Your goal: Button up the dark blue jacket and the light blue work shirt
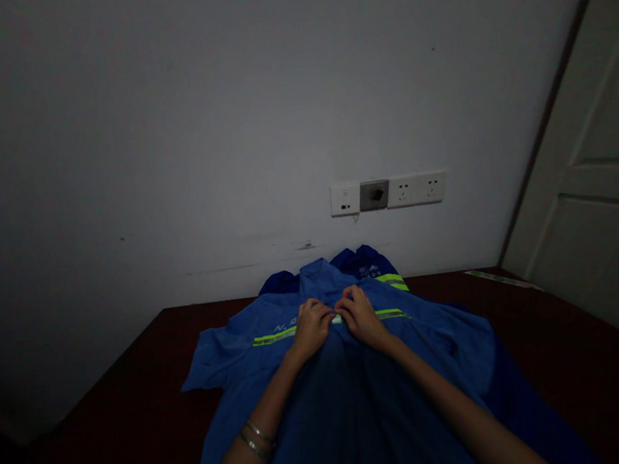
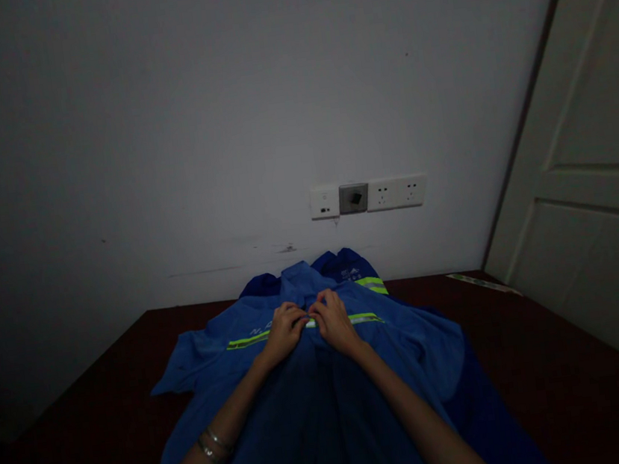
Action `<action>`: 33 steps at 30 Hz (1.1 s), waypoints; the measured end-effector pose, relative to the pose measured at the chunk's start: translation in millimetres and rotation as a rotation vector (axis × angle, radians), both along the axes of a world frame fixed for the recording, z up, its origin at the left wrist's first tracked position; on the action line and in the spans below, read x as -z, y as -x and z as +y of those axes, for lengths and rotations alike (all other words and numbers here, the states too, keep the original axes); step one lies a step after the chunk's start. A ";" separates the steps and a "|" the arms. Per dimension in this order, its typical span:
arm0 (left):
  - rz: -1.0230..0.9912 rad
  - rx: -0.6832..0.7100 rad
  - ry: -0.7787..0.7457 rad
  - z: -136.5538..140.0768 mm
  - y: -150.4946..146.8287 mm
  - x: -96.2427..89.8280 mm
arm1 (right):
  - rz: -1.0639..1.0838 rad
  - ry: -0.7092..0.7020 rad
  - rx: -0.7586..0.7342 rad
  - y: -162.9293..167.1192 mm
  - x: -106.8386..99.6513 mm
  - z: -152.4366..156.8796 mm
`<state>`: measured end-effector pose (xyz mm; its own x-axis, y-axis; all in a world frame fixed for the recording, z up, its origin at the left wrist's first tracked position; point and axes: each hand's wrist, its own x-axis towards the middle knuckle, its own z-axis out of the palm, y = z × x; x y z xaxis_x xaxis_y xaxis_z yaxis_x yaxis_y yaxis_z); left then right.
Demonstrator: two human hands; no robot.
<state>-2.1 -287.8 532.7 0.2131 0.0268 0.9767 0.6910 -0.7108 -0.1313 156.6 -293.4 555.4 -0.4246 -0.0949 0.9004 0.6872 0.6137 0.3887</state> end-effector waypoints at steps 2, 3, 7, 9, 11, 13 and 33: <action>-0.026 0.004 -0.010 1.2 -1.5 1.4 | 0.023 0.034 -0.040 0.7 0.1 3.8; -0.038 0.005 -0.018 1.7 -2.1 1.8 | 0.036 0.050 -0.066 1.3 0.0 5.9; -0.064 0.010 -0.048 2.8 -1.5 1.9 | 0.083 0.107 -0.159 1.8 -2.1 12.5; -0.045 0.008 -0.062 2.9 0.2 1.3 | 0.053 0.130 -0.155 -0.6 -5.3 11.4; -0.019 -0.002 -0.075 2.8 2.0 0.7 | -0.010 0.119 -0.114 -4.5 -9.9 5.4; -0.002 -0.018 -0.086 2.5 3.4 0.3 | -0.077 0.066 -0.048 -8.0 -14.7 -5.4; 0.212 -0.216 -0.175 -4.6 4.0 1.8 | -0.366 -0.172 0.434 2.4 -8.7 -23.0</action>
